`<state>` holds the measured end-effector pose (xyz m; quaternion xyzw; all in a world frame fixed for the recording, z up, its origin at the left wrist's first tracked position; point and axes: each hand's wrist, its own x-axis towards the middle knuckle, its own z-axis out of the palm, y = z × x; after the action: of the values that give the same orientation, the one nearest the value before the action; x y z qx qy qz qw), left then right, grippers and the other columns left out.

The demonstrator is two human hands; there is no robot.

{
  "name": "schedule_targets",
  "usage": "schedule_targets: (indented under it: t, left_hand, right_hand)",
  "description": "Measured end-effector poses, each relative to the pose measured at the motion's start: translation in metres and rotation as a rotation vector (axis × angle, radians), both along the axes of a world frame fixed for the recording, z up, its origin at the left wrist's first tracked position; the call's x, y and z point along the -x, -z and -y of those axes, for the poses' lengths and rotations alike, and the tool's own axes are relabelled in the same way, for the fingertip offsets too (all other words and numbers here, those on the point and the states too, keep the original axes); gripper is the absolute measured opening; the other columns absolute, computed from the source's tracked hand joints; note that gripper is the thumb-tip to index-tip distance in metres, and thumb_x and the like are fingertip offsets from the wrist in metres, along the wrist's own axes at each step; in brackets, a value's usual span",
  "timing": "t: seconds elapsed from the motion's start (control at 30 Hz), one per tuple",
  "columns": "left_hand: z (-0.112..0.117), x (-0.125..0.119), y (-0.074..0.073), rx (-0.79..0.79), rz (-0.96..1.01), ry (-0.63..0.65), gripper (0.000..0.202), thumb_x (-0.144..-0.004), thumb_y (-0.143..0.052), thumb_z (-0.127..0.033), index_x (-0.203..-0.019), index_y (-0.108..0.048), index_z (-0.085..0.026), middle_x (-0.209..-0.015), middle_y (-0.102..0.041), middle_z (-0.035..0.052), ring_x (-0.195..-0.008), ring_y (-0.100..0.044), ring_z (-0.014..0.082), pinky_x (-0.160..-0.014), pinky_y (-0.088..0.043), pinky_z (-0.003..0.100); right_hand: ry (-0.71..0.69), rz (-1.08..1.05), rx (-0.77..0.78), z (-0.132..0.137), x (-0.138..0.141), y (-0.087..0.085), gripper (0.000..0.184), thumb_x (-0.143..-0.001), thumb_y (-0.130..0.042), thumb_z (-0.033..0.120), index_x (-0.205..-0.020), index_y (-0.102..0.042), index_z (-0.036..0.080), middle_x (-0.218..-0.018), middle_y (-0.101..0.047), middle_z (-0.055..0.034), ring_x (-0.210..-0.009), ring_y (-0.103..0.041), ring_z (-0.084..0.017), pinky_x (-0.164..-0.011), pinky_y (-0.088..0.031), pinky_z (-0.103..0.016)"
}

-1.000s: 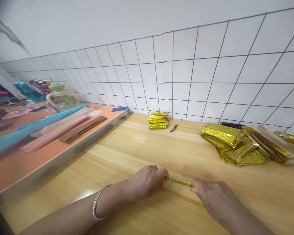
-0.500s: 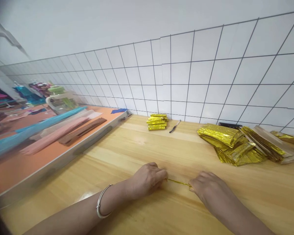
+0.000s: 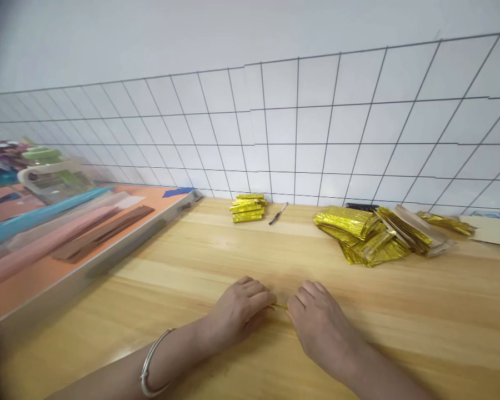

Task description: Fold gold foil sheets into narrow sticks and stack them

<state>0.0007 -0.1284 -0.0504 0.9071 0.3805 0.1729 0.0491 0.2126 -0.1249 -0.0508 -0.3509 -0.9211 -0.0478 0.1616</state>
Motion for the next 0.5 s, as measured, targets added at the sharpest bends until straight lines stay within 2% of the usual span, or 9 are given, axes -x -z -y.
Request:
schedule_targets:
  t: [0.13,0.33,0.5]
  left_hand:
    - [0.0036,-0.0071,-0.0008,0.001,0.057,0.042,0.017,-0.088,-0.043,-0.018,-0.1,-0.054,-0.021,-0.086,-0.06,0.0024,-0.081,-0.053,0.0157,-0.073,-0.033,0.029]
    - [0.0041,-0.0097,0.006,-0.025,0.065,0.05,0.017,-0.082,-0.042,-0.008,-0.082,-0.056,-0.017,-0.073,-0.056,0.0032,-0.072,-0.049,0.0152,-0.069,-0.032,0.029]
    - [-0.0003,-0.0019,0.0016,-0.016,0.1,0.044,0.017,-0.083,-0.042,-0.007,-0.082,-0.056,-0.018,-0.072,-0.056,0.0025,-0.072,-0.05,0.0147,-0.07,-0.032,0.029]
  right_hand:
    - [-0.005,0.048,-0.025,0.0047,0.0039,-0.0002,0.014,-0.081,-0.049,0.009,-0.071,-0.051,0.018,-0.071,-0.053,-0.0035,-0.074,-0.042,-0.02,-0.073,-0.032,-0.036]
    - [-0.037,0.016,0.043,0.0057,0.0054,0.0019,0.014,-0.084,-0.05,0.014,-0.071,-0.05,0.019,-0.072,-0.054,-0.0018,-0.073,-0.041,-0.019,-0.07,-0.03,-0.033]
    - [-0.02,-0.047,0.107,0.0006,0.0005,-0.0023,0.016,-0.088,-0.048,0.018,-0.073,-0.051,0.019,-0.071,-0.055,-0.001,-0.071,-0.042,-0.017,-0.068,-0.03,-0.032]
